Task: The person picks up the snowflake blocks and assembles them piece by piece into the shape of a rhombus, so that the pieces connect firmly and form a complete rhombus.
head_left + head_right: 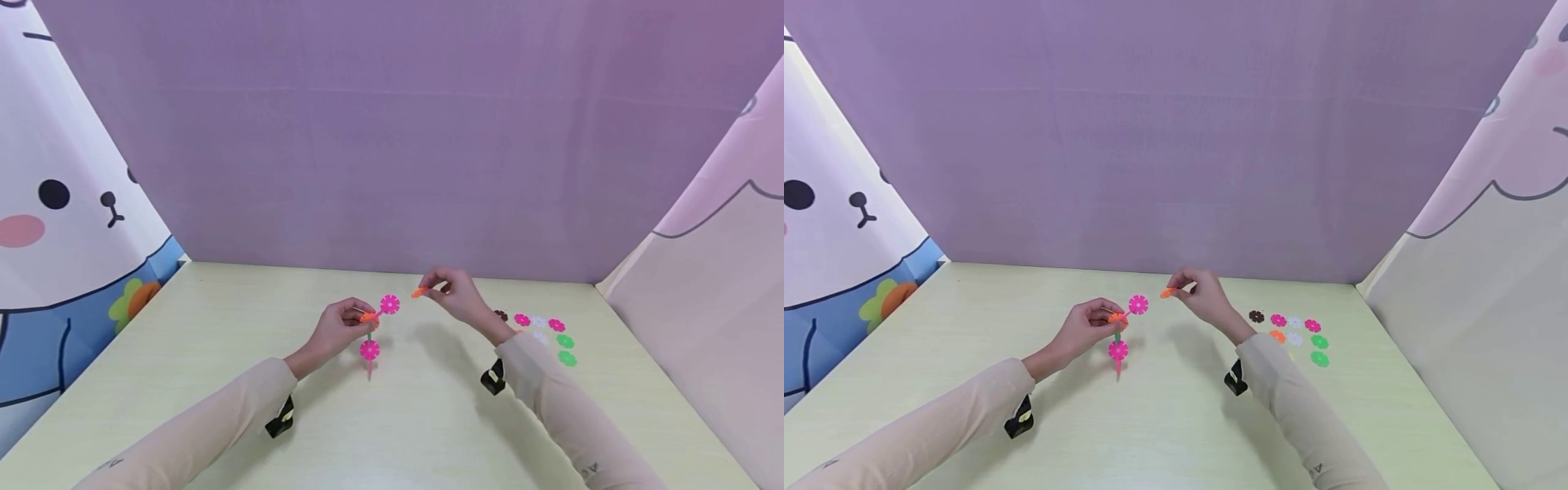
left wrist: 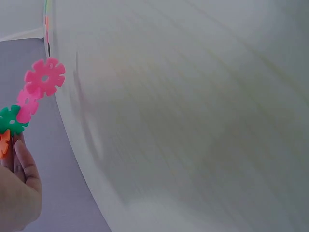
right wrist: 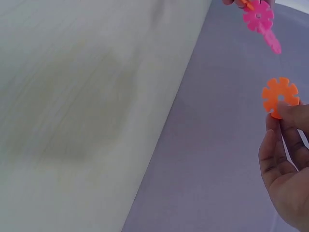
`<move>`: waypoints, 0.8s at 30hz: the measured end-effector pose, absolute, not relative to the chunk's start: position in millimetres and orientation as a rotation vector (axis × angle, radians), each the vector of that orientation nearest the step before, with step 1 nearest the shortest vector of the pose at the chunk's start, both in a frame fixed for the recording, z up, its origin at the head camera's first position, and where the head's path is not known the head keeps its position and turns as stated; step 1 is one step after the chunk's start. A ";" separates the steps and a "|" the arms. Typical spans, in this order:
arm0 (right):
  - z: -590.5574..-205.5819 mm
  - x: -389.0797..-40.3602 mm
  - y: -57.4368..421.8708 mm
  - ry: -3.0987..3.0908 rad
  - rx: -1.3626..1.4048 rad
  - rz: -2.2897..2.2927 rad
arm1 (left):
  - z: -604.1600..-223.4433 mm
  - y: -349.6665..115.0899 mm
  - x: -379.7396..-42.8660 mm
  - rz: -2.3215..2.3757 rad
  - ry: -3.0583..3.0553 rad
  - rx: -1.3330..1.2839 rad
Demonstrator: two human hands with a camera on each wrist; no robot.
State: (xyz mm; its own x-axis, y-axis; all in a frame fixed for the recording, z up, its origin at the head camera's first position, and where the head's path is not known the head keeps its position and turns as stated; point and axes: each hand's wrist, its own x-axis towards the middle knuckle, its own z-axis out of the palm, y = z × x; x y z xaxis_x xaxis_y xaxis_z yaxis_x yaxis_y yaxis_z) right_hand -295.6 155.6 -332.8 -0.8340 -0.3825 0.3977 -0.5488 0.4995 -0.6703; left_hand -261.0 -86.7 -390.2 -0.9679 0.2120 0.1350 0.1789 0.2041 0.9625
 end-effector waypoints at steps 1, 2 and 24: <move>-331.7 -295.1 153.0 -2.538 0.807 1.257 | -390.3 -86.4 -261.0 1.923 2.417 0.393; -327.6 -291.6 149.3 -2.538 0.810 1.261 | -390.6 -86.3 -261.2 1.921 2.417 0.394; -333.6 -297.9 133.4 -2.547 0.869 1.192 | -392.6 -85.7 -263.7 1.901 2.429 0.388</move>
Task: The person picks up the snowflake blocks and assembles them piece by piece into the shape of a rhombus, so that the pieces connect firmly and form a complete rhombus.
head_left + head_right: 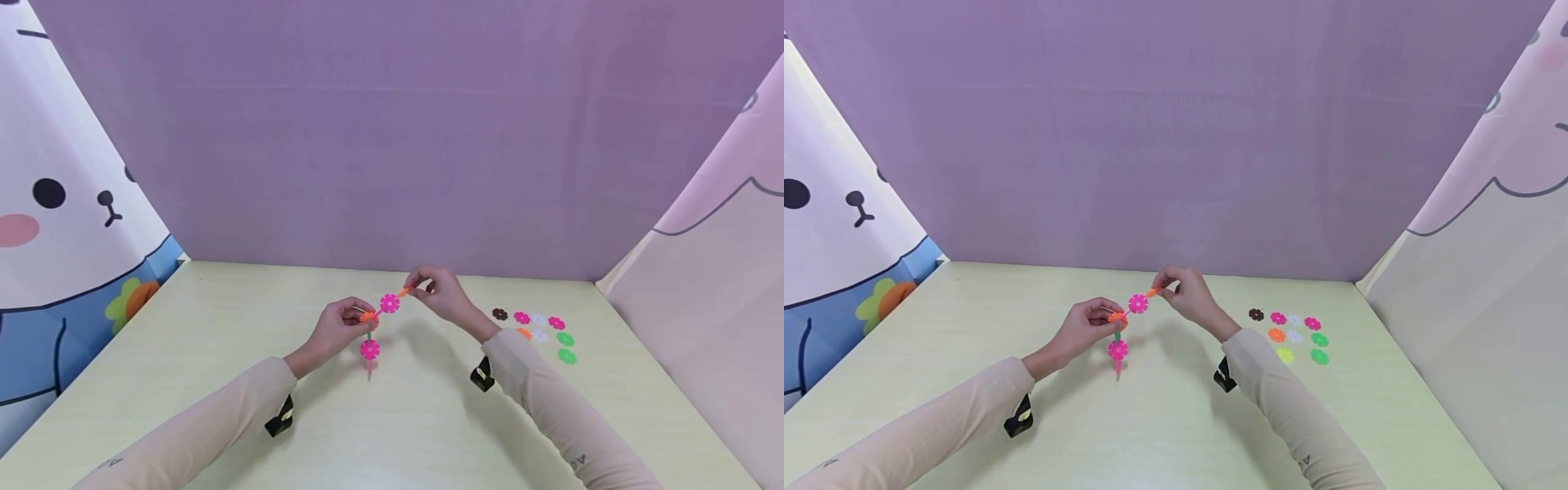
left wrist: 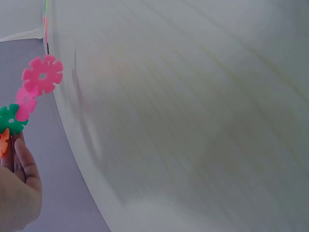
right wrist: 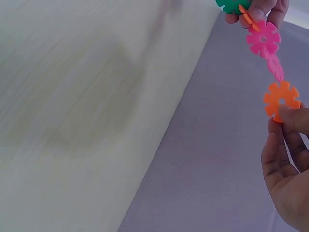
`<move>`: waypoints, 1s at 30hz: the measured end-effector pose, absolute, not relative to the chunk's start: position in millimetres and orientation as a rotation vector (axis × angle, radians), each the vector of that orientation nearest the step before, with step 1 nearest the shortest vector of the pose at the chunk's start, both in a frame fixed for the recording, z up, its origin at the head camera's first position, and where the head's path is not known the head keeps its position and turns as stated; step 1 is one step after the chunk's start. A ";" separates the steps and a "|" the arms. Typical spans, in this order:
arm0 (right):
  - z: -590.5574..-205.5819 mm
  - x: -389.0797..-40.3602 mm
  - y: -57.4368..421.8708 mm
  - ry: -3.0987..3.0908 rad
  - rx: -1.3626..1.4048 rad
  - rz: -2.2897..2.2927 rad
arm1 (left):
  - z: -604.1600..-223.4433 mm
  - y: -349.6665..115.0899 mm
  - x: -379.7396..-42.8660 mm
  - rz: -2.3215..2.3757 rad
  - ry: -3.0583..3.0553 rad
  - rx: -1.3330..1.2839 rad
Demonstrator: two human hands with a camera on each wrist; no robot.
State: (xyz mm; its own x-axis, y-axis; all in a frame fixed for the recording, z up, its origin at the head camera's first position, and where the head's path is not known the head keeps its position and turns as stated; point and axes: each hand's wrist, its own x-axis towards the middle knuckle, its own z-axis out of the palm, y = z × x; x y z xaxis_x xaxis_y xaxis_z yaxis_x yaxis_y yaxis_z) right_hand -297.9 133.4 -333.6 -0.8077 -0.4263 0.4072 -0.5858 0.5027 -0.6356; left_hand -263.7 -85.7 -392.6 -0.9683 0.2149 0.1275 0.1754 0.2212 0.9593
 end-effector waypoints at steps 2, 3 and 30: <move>-333.2 -297.9 133.4 -2.547 0.876 1.182 | -392.4 -85.9 -263.6 1.900 2.432 0.389; -333.1 -297.8 133.3 -2.549 0.876 1.180 | -392.2 -86.0 -263.5 1.899 2.432 0.389; -332.7 -297.1 131.0 -2.547 0.898 1.154 | -390.1 -86.7 -260.8 1.901 2.435 0.416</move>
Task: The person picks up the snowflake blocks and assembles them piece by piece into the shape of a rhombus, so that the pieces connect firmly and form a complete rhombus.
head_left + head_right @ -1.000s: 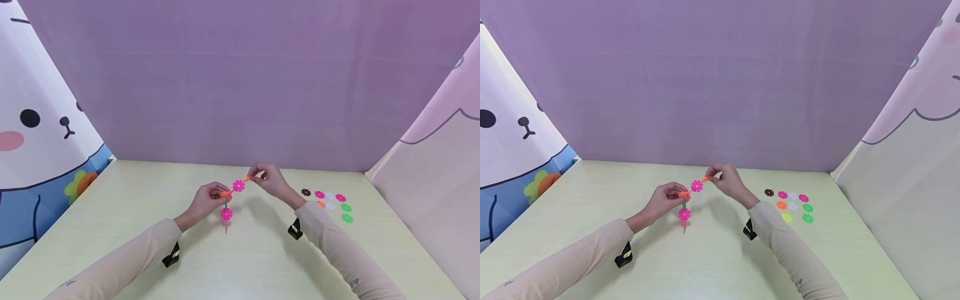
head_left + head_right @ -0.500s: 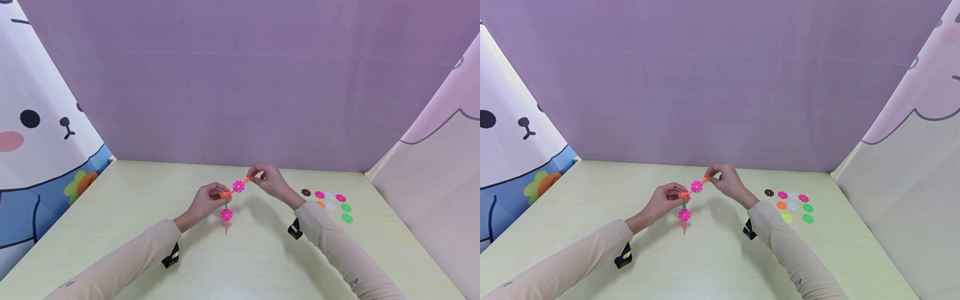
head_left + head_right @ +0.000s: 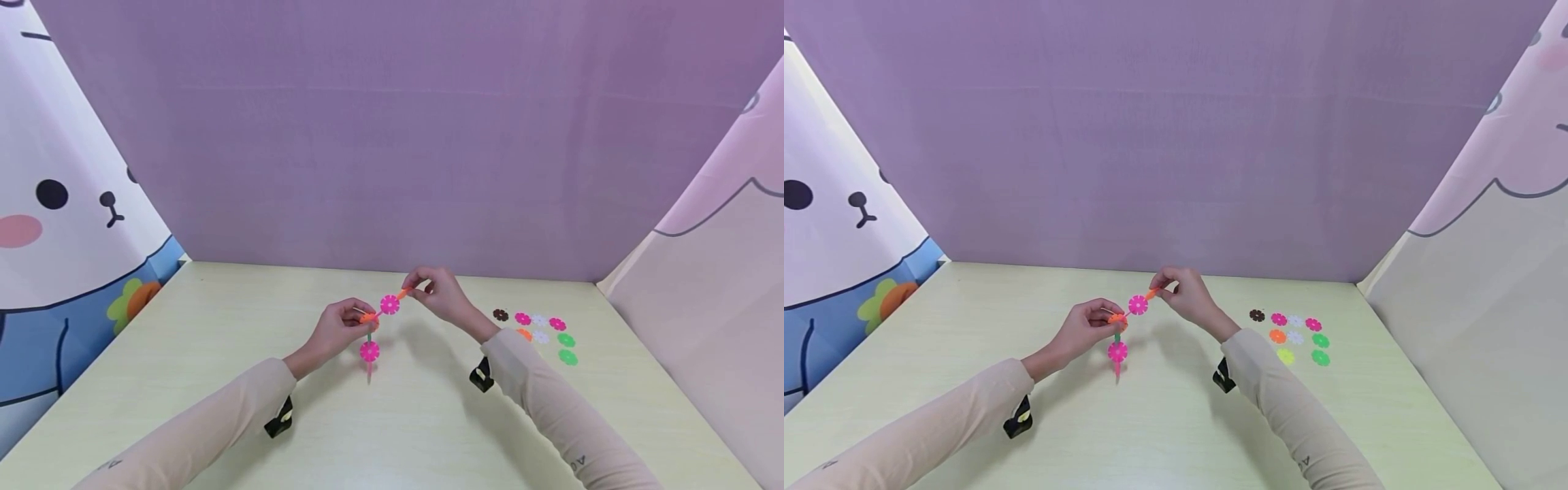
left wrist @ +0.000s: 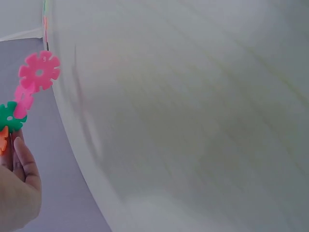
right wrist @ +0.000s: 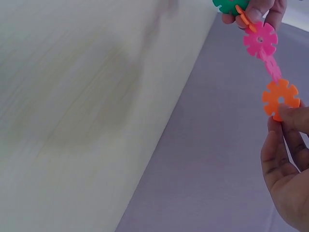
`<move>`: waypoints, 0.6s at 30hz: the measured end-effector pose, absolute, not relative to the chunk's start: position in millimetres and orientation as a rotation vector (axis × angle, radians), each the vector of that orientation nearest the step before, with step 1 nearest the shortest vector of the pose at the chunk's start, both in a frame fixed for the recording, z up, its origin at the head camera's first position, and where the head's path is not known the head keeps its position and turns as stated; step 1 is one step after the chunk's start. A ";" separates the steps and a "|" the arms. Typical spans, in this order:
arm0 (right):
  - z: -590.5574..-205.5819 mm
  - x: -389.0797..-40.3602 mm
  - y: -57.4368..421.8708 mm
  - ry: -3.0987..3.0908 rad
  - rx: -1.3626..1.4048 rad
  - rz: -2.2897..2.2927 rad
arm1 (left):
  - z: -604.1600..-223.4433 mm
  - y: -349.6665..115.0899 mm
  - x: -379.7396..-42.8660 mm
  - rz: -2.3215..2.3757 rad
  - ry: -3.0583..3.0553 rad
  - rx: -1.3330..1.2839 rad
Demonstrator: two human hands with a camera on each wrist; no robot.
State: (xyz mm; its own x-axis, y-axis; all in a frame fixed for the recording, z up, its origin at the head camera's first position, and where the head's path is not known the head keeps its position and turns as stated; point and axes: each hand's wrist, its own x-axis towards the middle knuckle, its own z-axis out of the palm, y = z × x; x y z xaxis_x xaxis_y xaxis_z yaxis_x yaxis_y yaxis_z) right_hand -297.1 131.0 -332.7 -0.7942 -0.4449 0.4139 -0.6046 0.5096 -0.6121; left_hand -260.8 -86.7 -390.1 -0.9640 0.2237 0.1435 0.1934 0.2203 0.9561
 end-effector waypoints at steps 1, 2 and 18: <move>-332.7 -296.9 131.0 -2.543 0.904 1.160 | -390.1 -86.5 -260.8 1.899 2.438 0.422; -332.8 -296.9 131.0 -2.538 0.910 1.165 | -390.3 -86.2 -261.0 1.899 2.438 0.422; -332.2 -295.8 130.0 -2.508 0.972 1.164 | -390.0 -85.2 -260.0 1.883 2.452 0.422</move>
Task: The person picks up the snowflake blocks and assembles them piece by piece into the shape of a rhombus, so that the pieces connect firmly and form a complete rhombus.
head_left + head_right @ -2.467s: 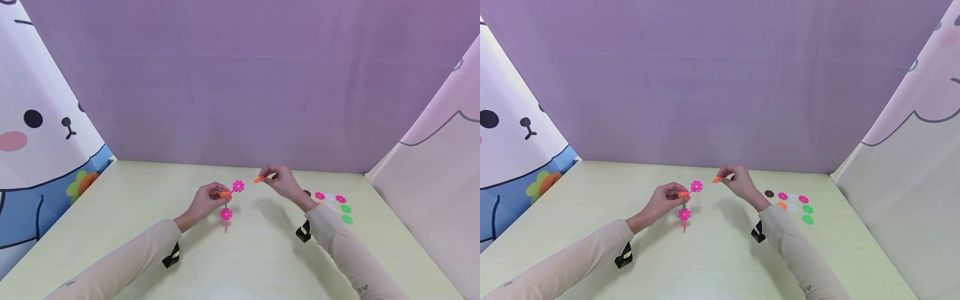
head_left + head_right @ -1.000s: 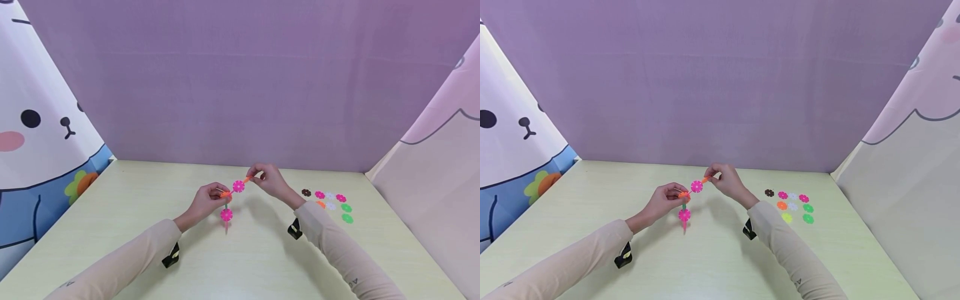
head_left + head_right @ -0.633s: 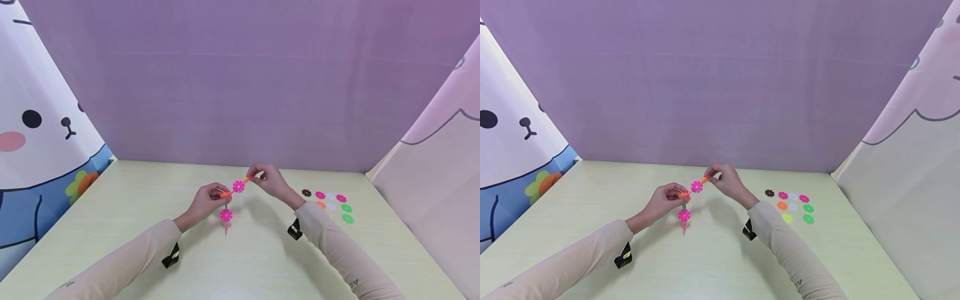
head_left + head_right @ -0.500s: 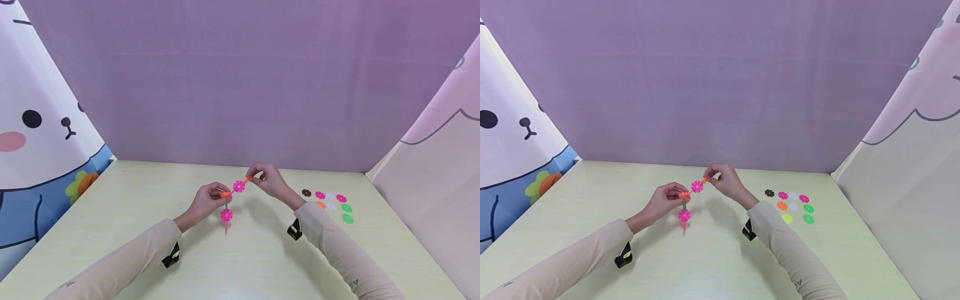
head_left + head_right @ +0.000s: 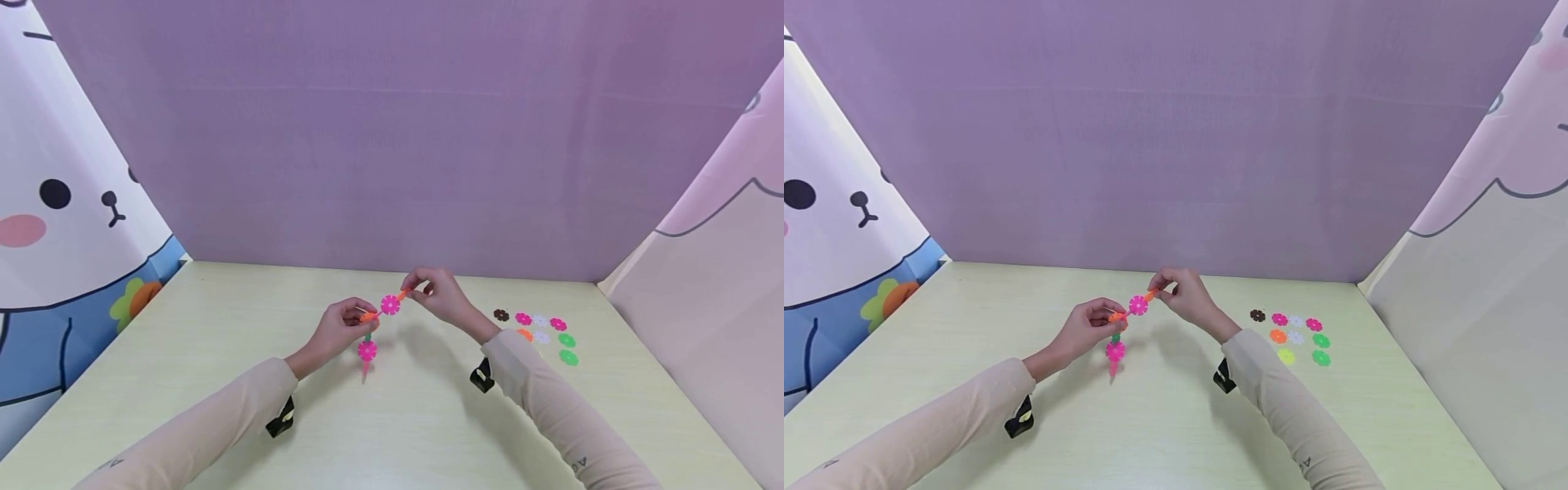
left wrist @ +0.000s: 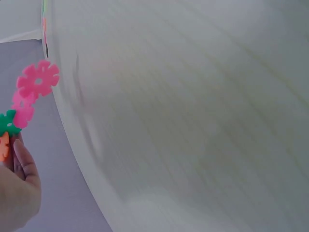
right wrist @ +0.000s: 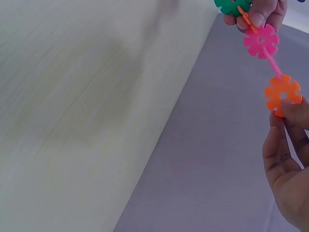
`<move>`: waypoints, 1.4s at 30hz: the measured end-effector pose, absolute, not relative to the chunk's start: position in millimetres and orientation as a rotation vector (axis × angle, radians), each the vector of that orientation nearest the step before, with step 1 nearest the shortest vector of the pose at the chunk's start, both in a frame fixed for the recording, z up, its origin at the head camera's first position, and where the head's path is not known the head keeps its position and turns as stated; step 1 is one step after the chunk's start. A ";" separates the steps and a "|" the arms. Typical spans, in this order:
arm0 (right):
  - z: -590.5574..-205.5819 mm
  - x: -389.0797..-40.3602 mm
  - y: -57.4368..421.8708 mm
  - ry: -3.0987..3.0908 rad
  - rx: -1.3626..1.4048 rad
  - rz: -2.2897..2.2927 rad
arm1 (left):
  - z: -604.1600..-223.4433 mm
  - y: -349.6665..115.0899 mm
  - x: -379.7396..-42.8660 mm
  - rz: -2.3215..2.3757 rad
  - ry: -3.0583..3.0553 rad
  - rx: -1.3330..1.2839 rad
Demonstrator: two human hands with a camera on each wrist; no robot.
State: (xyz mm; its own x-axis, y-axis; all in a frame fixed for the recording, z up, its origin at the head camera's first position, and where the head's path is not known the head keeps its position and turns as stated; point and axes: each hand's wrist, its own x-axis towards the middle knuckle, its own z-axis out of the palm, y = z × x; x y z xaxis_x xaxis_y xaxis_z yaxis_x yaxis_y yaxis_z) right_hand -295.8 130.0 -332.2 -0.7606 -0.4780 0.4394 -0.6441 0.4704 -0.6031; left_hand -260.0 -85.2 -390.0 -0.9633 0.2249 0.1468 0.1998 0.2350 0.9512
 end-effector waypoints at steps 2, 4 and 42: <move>-332.6 -295.7 129.8 -2.498 0.982 1.154 | -390.7 -84.2 -260.3 1.885 2.454 0.422; -333.1 -295.8 129.6 -2.486 0.995 1.142 | -391.0 -83.3 -260.4 1.886 2.459 0.420; -337.5 -298.0 127.6 -2.410 1.176 1.088 | -368.6 -73.9 -241.8 1.940 2.481 0.555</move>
